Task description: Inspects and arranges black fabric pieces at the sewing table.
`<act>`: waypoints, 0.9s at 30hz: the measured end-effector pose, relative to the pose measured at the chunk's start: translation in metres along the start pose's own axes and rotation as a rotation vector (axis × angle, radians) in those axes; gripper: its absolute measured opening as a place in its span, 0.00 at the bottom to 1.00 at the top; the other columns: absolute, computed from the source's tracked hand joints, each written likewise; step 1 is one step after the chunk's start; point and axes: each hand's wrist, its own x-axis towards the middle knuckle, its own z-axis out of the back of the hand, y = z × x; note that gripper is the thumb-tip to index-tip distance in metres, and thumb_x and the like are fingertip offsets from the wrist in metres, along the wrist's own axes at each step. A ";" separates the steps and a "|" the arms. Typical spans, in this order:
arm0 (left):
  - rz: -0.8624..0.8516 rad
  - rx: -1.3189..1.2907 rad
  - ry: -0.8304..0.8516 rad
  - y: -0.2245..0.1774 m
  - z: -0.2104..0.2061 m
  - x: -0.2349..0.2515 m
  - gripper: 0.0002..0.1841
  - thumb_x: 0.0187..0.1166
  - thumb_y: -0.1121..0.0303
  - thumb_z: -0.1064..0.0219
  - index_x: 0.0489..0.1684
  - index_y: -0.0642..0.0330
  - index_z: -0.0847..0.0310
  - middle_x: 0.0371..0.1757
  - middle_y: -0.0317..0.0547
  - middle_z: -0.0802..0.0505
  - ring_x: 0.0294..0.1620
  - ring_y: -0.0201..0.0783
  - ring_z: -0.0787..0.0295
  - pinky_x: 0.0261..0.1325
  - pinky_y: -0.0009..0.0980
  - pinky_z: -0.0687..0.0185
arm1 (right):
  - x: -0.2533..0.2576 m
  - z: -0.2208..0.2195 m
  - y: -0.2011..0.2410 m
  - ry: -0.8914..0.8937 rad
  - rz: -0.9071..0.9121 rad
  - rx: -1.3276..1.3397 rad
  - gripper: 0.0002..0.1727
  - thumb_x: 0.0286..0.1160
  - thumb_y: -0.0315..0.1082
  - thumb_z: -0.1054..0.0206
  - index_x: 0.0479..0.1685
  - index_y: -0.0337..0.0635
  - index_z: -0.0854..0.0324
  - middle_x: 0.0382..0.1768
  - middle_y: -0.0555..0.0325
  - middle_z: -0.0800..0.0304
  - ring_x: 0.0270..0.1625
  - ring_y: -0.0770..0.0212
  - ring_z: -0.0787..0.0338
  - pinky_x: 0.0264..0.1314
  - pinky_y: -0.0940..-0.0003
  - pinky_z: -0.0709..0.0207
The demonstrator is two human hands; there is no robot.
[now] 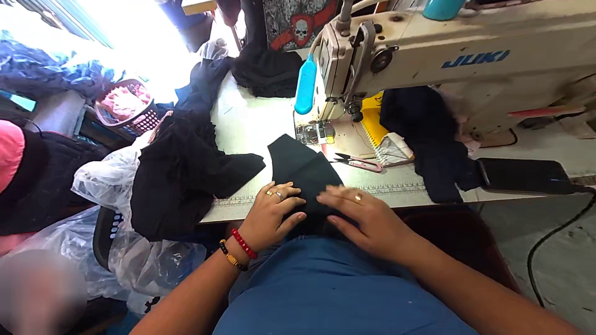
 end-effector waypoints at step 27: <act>0.487 0.157 -0.009 0.044 0.043 0.138 0.24 0.75 0.59 0.22 0.65 0.61 0.16 0.66 0.67 0.15 0.74 0.68 0.24 0.76 0.64 0.32 | 0.000 -0.041 -0.039 -0.072 0.040 -0.188 0.25 0.92 0.50 0.51 0.71 0.53 0.14 0.77 0.60 0.15 0.85 0.54 0.24 0.89 0.47 0.36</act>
